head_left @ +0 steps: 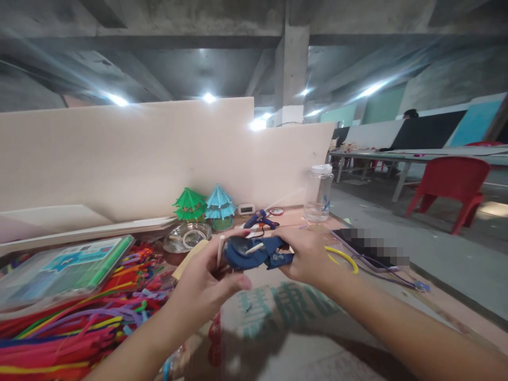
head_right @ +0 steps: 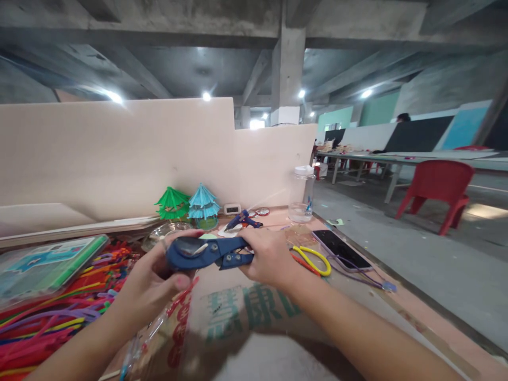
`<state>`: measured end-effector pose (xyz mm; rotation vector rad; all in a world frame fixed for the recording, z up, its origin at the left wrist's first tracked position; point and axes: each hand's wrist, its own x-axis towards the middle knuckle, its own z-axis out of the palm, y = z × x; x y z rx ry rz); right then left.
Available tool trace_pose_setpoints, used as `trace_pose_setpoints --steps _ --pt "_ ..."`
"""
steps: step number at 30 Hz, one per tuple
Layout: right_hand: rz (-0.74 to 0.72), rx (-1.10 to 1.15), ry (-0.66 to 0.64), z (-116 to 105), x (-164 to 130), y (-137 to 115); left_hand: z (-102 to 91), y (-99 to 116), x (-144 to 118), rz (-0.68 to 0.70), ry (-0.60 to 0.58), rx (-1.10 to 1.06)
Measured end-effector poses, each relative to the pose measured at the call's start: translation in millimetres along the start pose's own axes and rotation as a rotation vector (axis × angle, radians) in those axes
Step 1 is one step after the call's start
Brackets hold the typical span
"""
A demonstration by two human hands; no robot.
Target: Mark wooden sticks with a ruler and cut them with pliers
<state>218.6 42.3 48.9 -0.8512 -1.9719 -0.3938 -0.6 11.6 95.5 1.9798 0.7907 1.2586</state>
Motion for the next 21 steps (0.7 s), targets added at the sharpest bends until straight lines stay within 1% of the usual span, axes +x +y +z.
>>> trace_pose_setpoints --steps 2,5,9,11,16,21 --pt "0.005 -0.033 0.031 -3.7 1.4 4.7 -0.8 -8.4 2.7 0.016 -0.030 0.040" --pt "0.039 -0.102 0.045 -8.0 4.9 8.2 -1.9 -18.7 7.7 0.018 -0.016 0.130" --pt "0.070 -0.172 0.001 -8.6 6.3 8.6 -2.1 -26.7 10.5 0.011 -0.023 0.149" --pt "0.070 -0.167 0.012 -6.8 5.1 9.9 -1.8 -29.4 10.3 0.012 -0.027 0.156" --pt "0.097 -0.129 -0.010 1.2 0.3 16.7 0.2 -38.1 10.0 0.022 -0.034 0.172" --pt "0.100 -0.096 -0.022 10.6 -2.9 21.2 1.9 -44.0 11.4 0.060 -0.026 0.204"
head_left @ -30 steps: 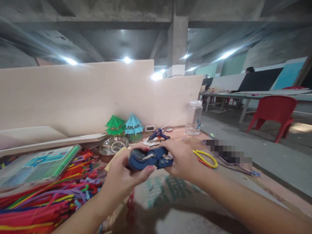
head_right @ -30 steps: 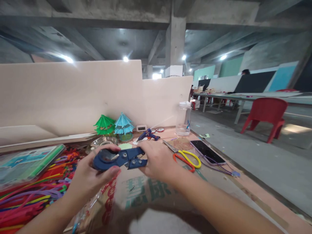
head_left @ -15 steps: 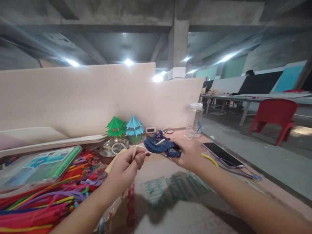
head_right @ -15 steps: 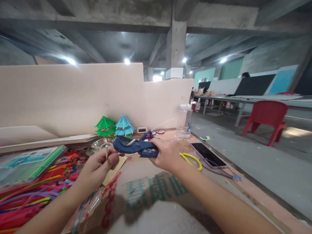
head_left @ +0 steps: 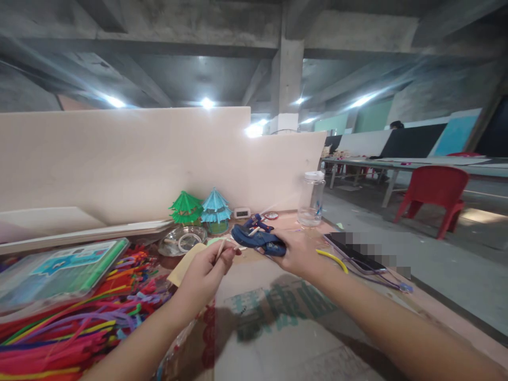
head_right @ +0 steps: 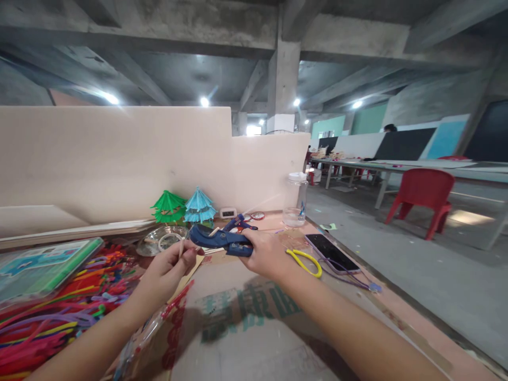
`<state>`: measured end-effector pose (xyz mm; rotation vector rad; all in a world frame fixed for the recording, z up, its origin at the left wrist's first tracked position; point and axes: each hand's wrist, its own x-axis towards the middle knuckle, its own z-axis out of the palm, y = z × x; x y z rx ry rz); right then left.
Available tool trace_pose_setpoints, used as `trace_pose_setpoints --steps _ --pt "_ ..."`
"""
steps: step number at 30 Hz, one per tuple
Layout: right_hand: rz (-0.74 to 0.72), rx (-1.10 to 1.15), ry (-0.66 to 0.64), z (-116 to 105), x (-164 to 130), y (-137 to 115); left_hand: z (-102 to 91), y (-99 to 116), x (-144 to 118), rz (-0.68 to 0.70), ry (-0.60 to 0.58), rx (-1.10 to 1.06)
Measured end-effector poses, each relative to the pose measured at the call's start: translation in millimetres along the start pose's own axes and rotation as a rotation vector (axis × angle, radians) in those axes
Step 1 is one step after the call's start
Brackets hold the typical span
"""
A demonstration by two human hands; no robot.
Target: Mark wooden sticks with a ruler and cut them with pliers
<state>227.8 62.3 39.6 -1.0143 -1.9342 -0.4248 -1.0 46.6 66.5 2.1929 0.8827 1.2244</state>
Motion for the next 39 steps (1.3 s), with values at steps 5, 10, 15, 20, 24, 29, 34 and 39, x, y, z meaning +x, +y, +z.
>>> trace_pose_setpoints --steps 5,10,15,20,24,29,34,39 --pt "-0.057 0.018 0.006 -4.6 1.8 -1.2 -7.8 9.6 0.0 0.113 -0.019 0.062" --pt "-0.237 -0.059 0.169 -25.3 11.0 -8.7 -19.4 21.4 -4.1 0.284 -0.078 0.113" --pt "-0.325 -0.116 0.248 -38.8 15.5 -11.4 -21.7 29.5 -5.8 0.422 -0.097 0.136" --pt "-0.302 -0.102 0.282 -37.7 14.7 -6.5 -14.1 29.3 -7.3 0.386 -0.096 0.123" --pt "-0.184 -0.079 0.239 -36.2 16.5 -5.5 -6.1 20.9 -11.3 0.238 -0.031 0.068" --pt "-0.186 -0.107 0.207 -35.2 14.7 -4.7 -3.2 20.5 -13.7 0.263 -0.084 0.070" --pt "-0.198 -0.088 0.200 -34.7 13.2 -2.5 0.8 24.5 -16.8 0.234 -0.114 0.088" --pt "-0.217 -0.074 0.176 -33.9 13.6 1.1 5.0 18.3 -19.2 0.209 -0.100 0.102"
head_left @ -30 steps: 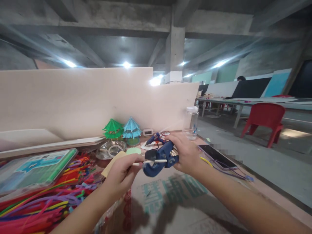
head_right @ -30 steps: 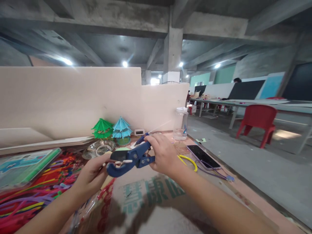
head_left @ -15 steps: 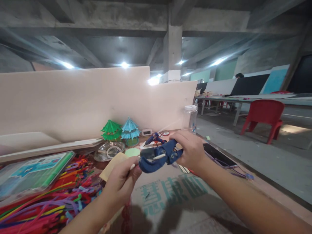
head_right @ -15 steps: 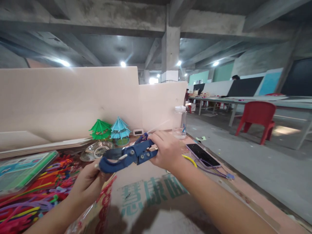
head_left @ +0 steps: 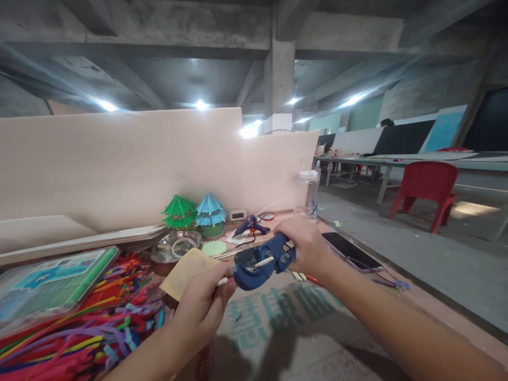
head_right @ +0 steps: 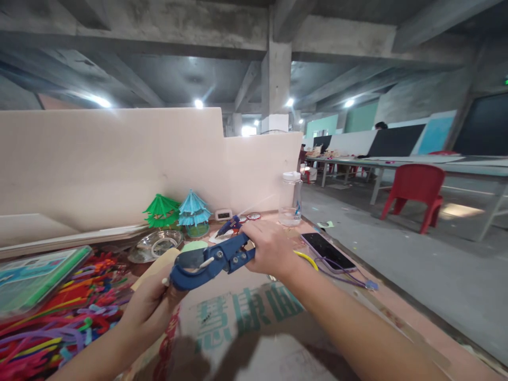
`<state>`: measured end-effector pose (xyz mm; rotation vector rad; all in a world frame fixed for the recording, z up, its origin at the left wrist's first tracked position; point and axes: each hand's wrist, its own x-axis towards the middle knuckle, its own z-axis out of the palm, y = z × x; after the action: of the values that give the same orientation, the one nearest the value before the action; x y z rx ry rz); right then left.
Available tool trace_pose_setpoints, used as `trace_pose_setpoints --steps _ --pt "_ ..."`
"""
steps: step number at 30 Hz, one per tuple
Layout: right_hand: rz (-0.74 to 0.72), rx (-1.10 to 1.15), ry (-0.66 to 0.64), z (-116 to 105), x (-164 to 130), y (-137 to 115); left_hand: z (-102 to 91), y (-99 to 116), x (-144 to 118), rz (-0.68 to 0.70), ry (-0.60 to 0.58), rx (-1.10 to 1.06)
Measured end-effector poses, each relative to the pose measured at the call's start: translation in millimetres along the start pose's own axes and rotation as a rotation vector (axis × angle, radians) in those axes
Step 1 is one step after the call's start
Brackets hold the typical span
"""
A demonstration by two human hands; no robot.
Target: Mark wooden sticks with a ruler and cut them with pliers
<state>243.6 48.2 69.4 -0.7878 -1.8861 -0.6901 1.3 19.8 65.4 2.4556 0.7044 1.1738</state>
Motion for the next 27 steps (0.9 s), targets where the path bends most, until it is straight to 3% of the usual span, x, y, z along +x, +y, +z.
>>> trace_pose_setpoints --steps 6,10,14,16,18,22,27 --pt "0.009 0.040 -0.045 2.0 5.2 -4.9 -10.4 1.5 5.3 0.102 0.053 0.035" --pt "0.085 0.110 -0.064 3.5 6.9 -11.3 -19.3 6.2 8.5 0.053 0.072 0.000" --pt "0.060 0.132 -0.042 4.4 5.0 -12.3 -27.4 9.7 12.0 -0.082 -0.082 -0.041" --pt "0.047 0.129 -0.034 3.6 4.8 -11.5 -31.6 12.2 14.4 -0.094 -0.182 -0.042" --pt "0.048 0.140 -0.051 2.0 5.6 -11.2 -34.4 14.8 16.3 -0.074 -0.209 -0.015" --pt "0.124 0.148 -0.129 0.3 8.1 -15.7 -31.8 18.2 14.4 -0.011 -0.056 0.133" --pt "0.142 0.164 -0.113 3.5 6.9 -28.8 -22.8 18.1 4.0 0.144 0.196 0.324"
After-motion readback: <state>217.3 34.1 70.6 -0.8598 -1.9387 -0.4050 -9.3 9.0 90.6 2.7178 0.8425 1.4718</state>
